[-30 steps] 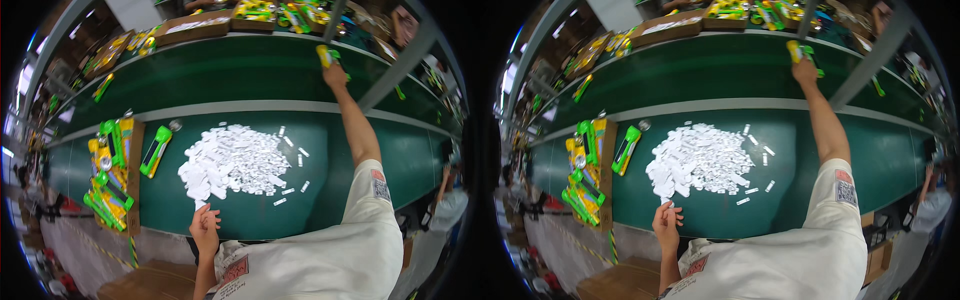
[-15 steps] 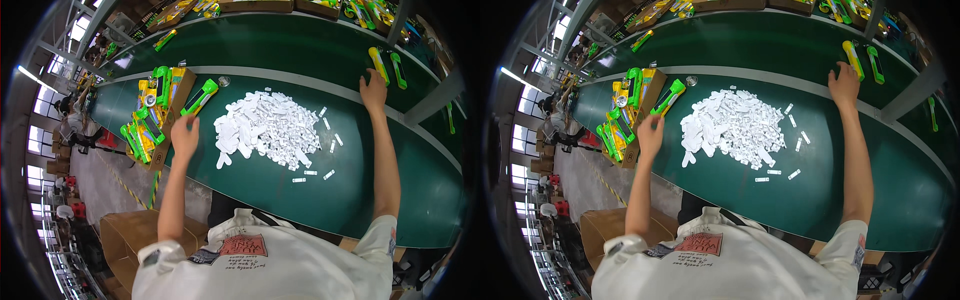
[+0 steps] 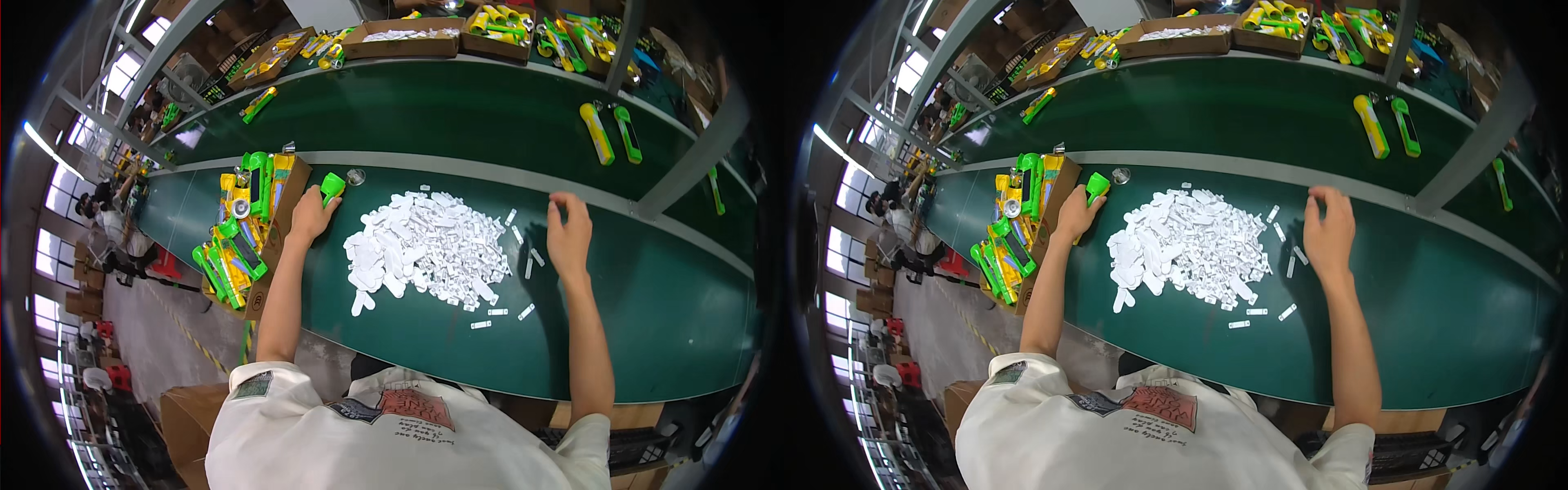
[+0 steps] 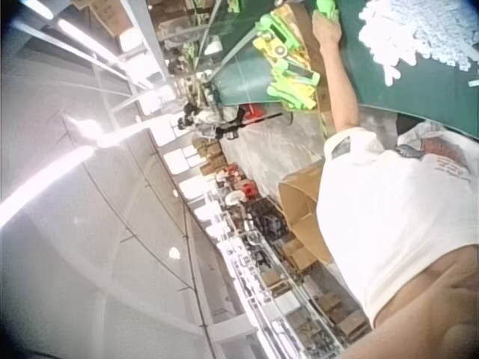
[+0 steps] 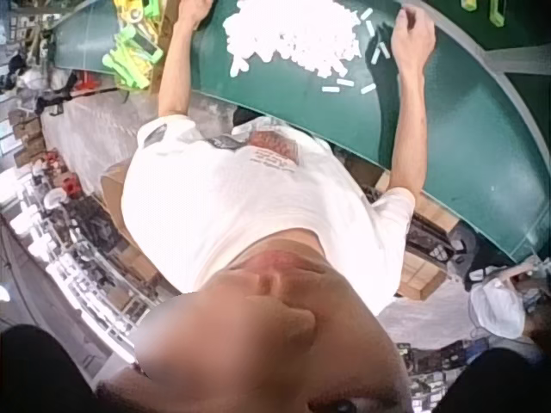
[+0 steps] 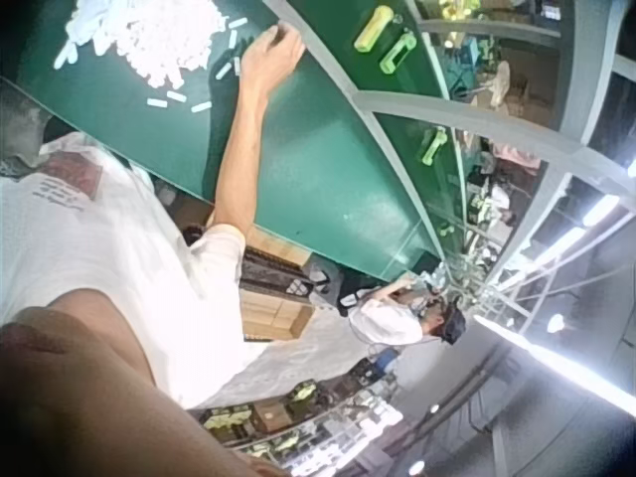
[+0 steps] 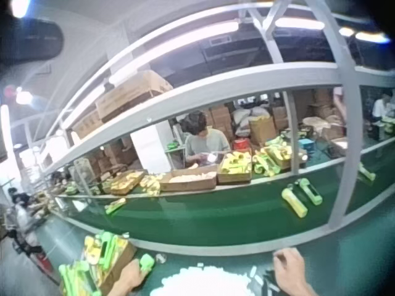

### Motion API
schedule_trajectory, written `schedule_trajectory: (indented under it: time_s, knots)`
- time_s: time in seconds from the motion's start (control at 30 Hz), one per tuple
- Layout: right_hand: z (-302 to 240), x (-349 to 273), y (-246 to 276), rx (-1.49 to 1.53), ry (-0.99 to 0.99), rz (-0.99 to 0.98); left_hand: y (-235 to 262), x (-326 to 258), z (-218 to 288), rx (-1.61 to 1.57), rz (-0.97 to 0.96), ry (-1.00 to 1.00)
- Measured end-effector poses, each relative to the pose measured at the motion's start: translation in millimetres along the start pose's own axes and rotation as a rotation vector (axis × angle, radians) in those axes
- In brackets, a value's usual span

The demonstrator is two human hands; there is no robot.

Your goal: The person assembles flashlights by joining casing halves together, fitting a white cover piece into the side of the housing, and placing the assembled flashlight onto the conveyor belt.

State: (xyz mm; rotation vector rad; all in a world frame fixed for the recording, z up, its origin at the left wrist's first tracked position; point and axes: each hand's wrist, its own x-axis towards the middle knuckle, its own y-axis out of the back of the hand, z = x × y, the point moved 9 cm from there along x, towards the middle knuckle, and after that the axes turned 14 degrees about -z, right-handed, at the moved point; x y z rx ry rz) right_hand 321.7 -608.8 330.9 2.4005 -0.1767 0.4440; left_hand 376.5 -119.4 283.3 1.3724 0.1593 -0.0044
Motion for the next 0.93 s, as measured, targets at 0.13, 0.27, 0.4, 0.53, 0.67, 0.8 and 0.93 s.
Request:
schedule_trajectory:
  time_s: [0.13,0.27,0.4,0.53,0.67,0.8,0.93]
  knots:
    - [-28.6,-1.3,-46.6,0.248,-0.052,-0.15,31.0,1.7,28.1,-0.263,0.14,-0.143]
    - [-62.8,14.8,-102.2,0.584,-0.092,-0.366,67.0,-4.9,130.6,-0.516,0.057,-0.356]
    - [-104.4,24.0,-141.3,0.964,-0.196,-0.509,68.4,-21.2,210.1,-0.628,-0.041,-0.676]
    - [-132.1,30.0,-155.5,1.181,-0.091,-0.481,77.3,-33.4,215.8,-0.762,-0.112,-0.716]
    - [-123.8,36.9,-162.0,1.285,-0.173,-0.454,76.7,-27.8,219.9,-0.615,-0.051,-0.783]
    - [-107.8,44.0,-160.8,1.307,-0.166,-0.418,73.0,-27.6,224.5,-0.618,-0.124,-0.864]
    - [-104.4,40.0,-158.4,1.325,-0.215,-0.413,59.1,-18.0,226.7,-0.698,-0.342,-0.85]
